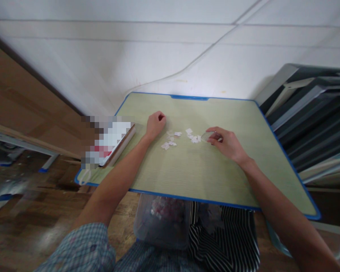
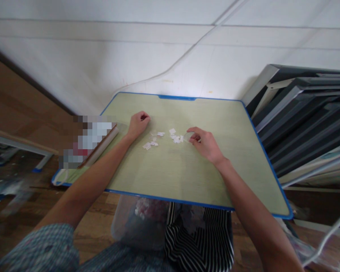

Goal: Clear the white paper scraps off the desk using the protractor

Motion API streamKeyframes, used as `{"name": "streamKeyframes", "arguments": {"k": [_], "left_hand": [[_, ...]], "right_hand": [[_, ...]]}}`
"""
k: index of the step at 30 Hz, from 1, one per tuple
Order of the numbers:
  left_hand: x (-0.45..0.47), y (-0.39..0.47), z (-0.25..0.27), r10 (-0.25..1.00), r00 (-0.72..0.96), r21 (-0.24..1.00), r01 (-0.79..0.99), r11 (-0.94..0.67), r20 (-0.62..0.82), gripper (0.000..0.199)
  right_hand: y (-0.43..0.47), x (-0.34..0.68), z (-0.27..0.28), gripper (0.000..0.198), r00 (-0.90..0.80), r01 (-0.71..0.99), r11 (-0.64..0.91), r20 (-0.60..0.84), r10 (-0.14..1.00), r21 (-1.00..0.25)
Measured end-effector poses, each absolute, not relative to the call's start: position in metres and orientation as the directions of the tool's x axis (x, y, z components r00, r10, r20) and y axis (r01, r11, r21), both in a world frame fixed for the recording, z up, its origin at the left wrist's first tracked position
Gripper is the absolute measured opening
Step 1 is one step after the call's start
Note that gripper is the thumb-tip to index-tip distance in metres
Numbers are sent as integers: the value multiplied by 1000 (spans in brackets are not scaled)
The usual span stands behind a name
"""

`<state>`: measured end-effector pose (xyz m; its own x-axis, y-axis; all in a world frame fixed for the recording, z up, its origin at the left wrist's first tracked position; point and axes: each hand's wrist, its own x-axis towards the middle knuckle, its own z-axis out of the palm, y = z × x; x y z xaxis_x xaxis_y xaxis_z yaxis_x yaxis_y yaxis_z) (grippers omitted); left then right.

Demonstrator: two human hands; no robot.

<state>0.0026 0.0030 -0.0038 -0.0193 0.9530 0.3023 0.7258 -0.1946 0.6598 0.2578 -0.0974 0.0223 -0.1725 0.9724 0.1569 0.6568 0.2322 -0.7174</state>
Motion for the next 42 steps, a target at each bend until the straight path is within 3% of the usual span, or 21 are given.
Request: {"name": "streamKeyframes", "arguments": {"k": [8, 26, 35, 42], "left_hand": [[3, 3, -3, 955, -17, 659, 727, -192, 297, 14], [3, 4, -4, 953, -18, 658, 727, -196, 304, 11], [3, 4, -3, 953, -14, 658, 726, -199, 304, 12], [4, 2, 0, 957, -14, 653, 733, -188, 290, 12]], "right_hand": [[-96, 262, 23, 29, -183, 665, 261, 187, 965, -699], [-100, 272, 35, 29, -307, 588, 183, -8, 952, -788], [-104, 273, 43, 30, -426, 543, 73, -199, 883, -836], [-110, 270, 50, 27, -544, 516, -36, -361, 757, -856]]}}
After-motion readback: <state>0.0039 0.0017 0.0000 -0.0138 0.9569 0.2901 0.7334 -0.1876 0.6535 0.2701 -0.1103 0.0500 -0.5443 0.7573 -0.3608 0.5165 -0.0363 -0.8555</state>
